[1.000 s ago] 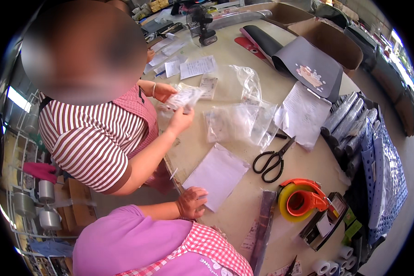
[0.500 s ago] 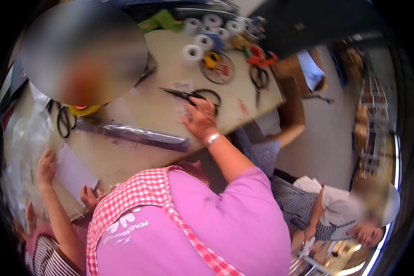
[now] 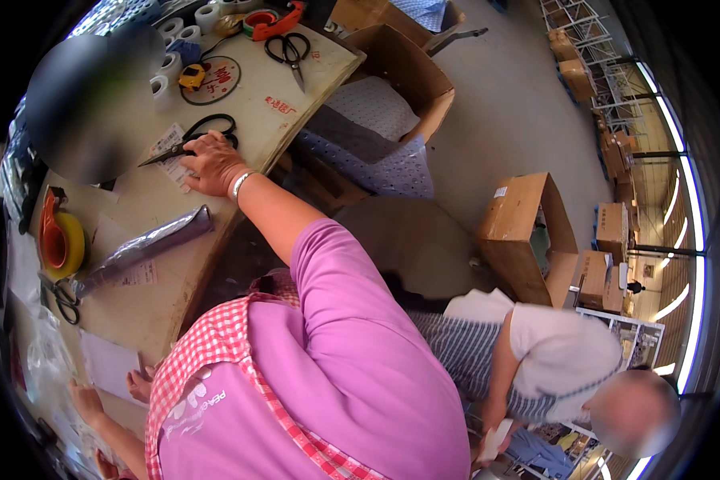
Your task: The person writes in a notebook with a pen, cuts a page using scissors, and handles items in small plastic bags at a desk. They then pick up a label and sort through several plastic bags before handing an item to a coworker.
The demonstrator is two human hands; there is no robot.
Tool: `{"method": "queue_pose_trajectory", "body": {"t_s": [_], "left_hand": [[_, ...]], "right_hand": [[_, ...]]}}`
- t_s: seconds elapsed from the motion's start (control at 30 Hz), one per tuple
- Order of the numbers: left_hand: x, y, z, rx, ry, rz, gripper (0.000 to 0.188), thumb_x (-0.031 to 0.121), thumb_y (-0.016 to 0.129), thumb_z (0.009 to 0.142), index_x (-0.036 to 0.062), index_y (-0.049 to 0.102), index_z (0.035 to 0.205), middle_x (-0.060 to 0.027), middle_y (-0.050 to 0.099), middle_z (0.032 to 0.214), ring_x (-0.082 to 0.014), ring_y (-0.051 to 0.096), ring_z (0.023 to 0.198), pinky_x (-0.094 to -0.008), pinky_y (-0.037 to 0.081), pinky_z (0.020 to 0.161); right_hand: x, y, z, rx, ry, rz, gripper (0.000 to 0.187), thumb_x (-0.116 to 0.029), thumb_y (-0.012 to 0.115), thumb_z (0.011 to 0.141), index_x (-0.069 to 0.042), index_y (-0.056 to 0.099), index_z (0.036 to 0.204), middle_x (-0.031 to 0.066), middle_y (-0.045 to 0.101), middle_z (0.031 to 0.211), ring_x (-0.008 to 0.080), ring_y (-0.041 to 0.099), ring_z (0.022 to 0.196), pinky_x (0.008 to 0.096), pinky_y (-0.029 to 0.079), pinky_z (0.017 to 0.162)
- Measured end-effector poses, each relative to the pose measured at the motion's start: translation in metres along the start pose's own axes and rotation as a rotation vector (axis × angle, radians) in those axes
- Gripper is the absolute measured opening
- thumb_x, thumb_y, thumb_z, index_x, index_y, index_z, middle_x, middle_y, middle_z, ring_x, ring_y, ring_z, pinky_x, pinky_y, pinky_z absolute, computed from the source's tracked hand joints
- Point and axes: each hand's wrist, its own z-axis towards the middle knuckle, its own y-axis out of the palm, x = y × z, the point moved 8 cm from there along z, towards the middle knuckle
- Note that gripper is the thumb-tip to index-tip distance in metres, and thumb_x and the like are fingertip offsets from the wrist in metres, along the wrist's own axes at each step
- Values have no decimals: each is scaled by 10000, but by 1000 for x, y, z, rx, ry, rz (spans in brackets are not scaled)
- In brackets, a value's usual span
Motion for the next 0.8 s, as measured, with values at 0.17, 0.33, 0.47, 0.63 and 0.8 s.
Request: {"method": "queue_pose_trajectory", "body": {"t_s": [0.17,0.33,0.47,0.63,0.8], "left_hand": [[116,-61,-98,125,-278,-416,327,171,576,788,-25,603,1047,-194,526,1165,-340,464,1126,-435,349,1011],[139,-71,-102,106,-335,-465,402,191,602,769,-51,583,1089,-213,481,1228,-371,426,1163,-445,343,1008],[135,-75,-105,81,-345,-459,408,168,614,748,-58,575,1086,-210,477,1234,-369,429,1158,-448,340,1005],[139,-83,-102,-51,-382,-374,423,173,624,742,-53,571,1096,-210,469,1250,-375,418,1174,-452,331,1013],[169,-139,-72,101,-405,-268,441,174,643,726,-43,557,1100,-218,443,1278,-386,382,1209,-461,307,1031]], "right_hand": [[-9,6,9,-12,-37,56,320,-335,663,739,-150,662,1000,69,548,1186,247,462,1170,461,257,1056],[-7,-11,11,33,-41,114,342,-231,695,723,-99,623,1030,105,561,1141,284,491,1115,453,316,1019],[1,-36,19,170,-87,275,412,-130,721,683,-58,564,1057,131,571,1066,310,513,1028,413,388,925],[41,-35,27,-198,-18,68,428,-177,720,709,-60,567,1091,95,587,1025,294,523,1001,415,419,856],[55,-12,42,-486,-84,5,286,-195,720,718,-54,591,931,112,588,953,301,543,947,386,458,801]]}}
